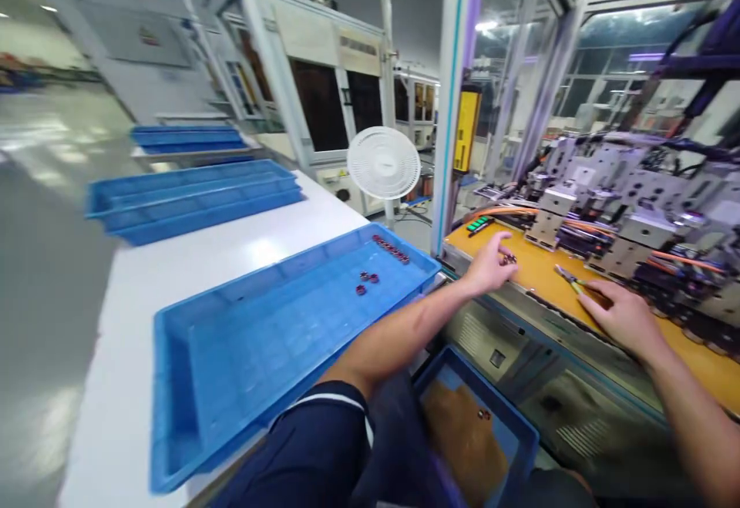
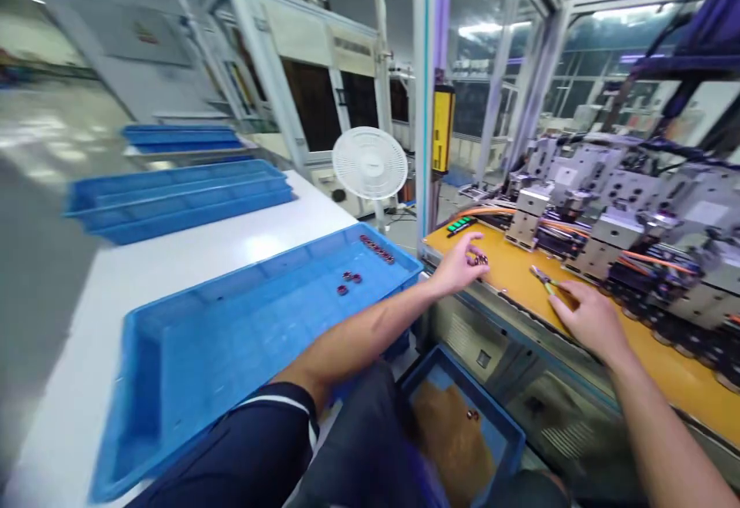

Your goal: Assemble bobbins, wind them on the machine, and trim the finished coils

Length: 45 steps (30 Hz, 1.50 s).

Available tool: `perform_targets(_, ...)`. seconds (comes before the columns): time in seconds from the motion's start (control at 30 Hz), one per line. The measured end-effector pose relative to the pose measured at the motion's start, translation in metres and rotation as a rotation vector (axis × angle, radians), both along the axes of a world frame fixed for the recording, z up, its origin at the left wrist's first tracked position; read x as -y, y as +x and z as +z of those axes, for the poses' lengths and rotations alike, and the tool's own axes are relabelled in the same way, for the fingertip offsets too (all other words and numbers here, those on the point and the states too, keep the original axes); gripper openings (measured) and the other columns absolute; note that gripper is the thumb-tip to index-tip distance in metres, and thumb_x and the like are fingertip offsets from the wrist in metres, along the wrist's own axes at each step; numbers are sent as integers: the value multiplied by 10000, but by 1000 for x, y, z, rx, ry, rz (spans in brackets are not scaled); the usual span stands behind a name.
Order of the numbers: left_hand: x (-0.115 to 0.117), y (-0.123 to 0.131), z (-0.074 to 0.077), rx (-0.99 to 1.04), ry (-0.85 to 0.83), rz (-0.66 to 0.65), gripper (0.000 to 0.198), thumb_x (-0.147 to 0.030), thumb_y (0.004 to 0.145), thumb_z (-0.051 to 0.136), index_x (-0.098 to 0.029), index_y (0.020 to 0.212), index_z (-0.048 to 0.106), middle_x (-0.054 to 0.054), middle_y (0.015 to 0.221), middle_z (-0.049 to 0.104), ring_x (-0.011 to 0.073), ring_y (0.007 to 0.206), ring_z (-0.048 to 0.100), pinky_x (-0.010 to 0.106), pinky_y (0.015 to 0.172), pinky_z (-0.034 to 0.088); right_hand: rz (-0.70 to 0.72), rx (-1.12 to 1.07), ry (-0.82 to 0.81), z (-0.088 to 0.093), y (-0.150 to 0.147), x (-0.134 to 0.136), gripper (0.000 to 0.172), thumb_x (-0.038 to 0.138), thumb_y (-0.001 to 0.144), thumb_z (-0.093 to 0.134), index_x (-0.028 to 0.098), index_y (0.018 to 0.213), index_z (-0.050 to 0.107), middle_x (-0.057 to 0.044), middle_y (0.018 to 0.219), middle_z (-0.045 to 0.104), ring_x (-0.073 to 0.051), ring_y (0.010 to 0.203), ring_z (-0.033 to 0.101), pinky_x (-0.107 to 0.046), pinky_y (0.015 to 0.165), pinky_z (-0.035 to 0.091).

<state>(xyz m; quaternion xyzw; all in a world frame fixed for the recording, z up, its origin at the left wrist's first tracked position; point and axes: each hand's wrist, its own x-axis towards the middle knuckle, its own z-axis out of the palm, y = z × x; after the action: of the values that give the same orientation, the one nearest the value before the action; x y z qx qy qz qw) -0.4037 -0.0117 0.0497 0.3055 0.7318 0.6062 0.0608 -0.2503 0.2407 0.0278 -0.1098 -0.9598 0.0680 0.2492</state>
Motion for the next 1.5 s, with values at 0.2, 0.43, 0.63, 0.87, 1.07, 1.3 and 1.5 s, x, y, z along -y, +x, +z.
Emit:
perform_targets(0.2,102,81,-32,25,329,-92,707,-69,746,745,-207,1345,397,92,1074,695,121,856,684,266,809,556,16,-188,73,16,5,29,490,589,858,477,220,1117,667,-154,1196,685,-392,1101,656,-532,994,512)
perform_targets(0.43,150,134,-59,-413,515,-15,817,10,750,730,-291,1429,389,50,1103,674,128,955,682,249,837,589,602,-248,149,44,87,202,692,261,876,657,340,1496,359,-83,1416,564,-264,1124,664,-406,886,564)
perform_targets(0.63,152,148,-59,-363,542,-69,911,54,735,724,-289,1481,329,69,1130,721,149,988,715,258,848,609,603,-70,31,18,104,243,275,97,913,516,165,1129,674,-120,903,750,-226,732,697,-352,652,538)
perform_targets(0.87,152,154,-60,-324,488,-91,907,27,742,737,-294,1482,324,64,1117,731,131,929,722,227,803,610,523,20,-407,31,116,245,190,167,966,507,188,1056,673,-54,858,726,-154,738,674,-272,665,538)
perform_targets(1.07,154,159,-64,-303,465,-94,919,17,719,766,-293,1472,341,62,1122,732,142,927,728,225,782,618,536,192,-619,27,116,245,127,220,928,607,238,923,732,21,688,709,-111,581,649,-231,564,495)
perform_targets(1.3,152,158,-62,-124,481,-144,876,-56,720,810,-278,1446,374,51,1047,751,139,864,742,222,775,618,731,267,-981,13,129,255,155,206,935,585,203,940,740,20,596,691,-91,495,630,-191,506,475)
perform_targets(1.5,148,162,-66,-132,518,-240,875,10,759,743,-311,1468,345,76,1152,729,149,953,733,234,834,609,447,-3,-990,8,125,244,274,348,744,827,226,951,694,-47,962,706,-191,902,663,-313,819,528)
